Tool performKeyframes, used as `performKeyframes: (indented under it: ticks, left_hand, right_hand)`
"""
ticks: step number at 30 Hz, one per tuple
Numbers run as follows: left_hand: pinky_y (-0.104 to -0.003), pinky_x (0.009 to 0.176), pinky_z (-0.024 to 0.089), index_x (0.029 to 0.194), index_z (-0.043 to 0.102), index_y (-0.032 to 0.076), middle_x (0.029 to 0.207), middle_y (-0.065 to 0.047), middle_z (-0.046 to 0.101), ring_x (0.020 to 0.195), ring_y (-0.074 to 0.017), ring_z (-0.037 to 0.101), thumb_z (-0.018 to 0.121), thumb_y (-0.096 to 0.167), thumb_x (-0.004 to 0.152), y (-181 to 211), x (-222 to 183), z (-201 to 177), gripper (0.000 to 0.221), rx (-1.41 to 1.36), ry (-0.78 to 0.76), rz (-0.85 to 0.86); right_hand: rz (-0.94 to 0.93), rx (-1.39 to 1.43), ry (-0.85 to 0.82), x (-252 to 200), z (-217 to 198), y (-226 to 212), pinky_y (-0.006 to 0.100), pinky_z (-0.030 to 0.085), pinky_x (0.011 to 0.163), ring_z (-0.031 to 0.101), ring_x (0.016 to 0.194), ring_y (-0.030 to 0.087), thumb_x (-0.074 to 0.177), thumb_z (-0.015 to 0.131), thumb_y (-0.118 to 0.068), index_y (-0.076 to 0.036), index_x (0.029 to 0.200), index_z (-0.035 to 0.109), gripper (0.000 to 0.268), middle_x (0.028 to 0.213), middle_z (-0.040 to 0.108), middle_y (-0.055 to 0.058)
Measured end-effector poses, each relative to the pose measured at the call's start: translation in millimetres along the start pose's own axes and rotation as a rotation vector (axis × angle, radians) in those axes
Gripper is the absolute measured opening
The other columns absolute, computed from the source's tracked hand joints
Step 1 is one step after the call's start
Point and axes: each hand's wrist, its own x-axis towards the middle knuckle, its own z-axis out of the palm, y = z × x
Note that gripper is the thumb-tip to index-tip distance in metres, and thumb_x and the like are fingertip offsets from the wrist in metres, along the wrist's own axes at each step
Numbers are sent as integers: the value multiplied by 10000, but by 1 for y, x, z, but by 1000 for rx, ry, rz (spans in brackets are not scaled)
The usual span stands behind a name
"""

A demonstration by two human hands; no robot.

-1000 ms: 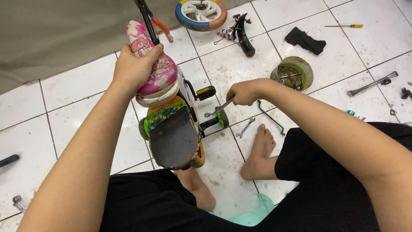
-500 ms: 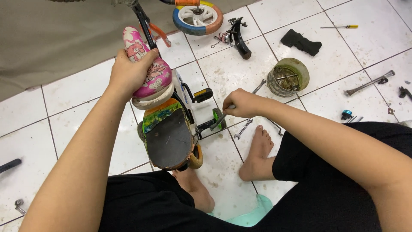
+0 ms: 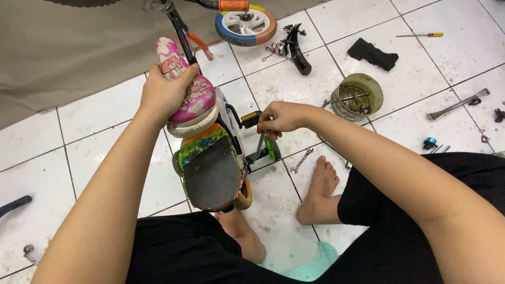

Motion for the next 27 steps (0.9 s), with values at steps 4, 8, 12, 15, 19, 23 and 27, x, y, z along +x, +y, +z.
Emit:
performKeyframes:
  ticks: [4, 8, 12, 15, 19, 23, 27]
  left_hand:
    - [-516, 1103, 424, 1359, 509, 57, 1334, -262, 590, 1330, -421, 530, 739, 752, 809, 2, -1, 1, 915, 3, 0, -3]
    - [-513, 1104, 428, 1352, 517, 59, 1333, -259, 595, 1331, -416, 533, 735, 751, 812, 1, -2, 1, 904, 5, 7, -9]
    - [-510, 1115, 419, 1363, 511, 68, 1345, -256, 586, 1340, -417, 519, 731, 765, 801, 0, 3, 3, 922, 19, 8, -20]
    - [-508, 1116, 416, 1367, 512, 66, 1346, -258, 585, 1341, -415, 519, 732, 762, 805, -4, 6, 4, 921, 19, 14, -18]
    - [-508, 1113, 416, 1373, 520, 67, 1342, -258, 588, 1336, -418, 522, 739, 757, 804, -6, 8, 5, 921, 13, 22, -16]
    - [-509, 1120, 407, 1393, 509, 66, 1353, -258, 583, 1342, -415, 516, 726, 755, 813, -4, 5, 4, 927, 20, 18, -18]
    - [-513, 1109, 413, 1400, 507, 68, 1349, -255, 586, 1337, -413, 522, 733, 761, 811, -6, 6, 4, 937, 17, 21, -18]
  right_hand:
    - [-12, 138, 0, 8, 6, 6, 350, 653, 688, 753, 686, 249, 983, 552, -135, 78, 1038, 744, 292, 799, 750, 208]
    - [-26, 107, 23, -1, 25, -8, 359, 666, 655, 760, 661, 248, 989, 569, -143, 60, 1025, 749, 274, 781, 752, 194]
    - [-113, 26, 87, -16, 53, -8, 320, 652, 568, 748, 594, 217, 984, 557, -134, 61, 1042, 743, 276, 737, 739, 164]
    - [-229, -88, 155, -38, 82, -8, 322, 633, 565, 738, 595, 228, 985, 534, -95, 61, 1044, 740, 265, 747, 729, 174]
    - [-477, -340, 275, -78, 127, 6, 484, 589, 630, 708, 757, 427, 956, 551, -73, 51, 948, 668, 171, 801, 675, 250]
    - [-431, -491, 257, -104, 161, 26, 433, 583, 618, 701, 733, 401, 1005, 490, -69, 54, 1032, 641, 196, 817, 672, 238]
    - [-427, -647, 247, -106, 185, 48, 336, 590, 629, 725, 741, 288, 997, 507, -14, 60, 1092, 657, 193, 848, 688, 182]
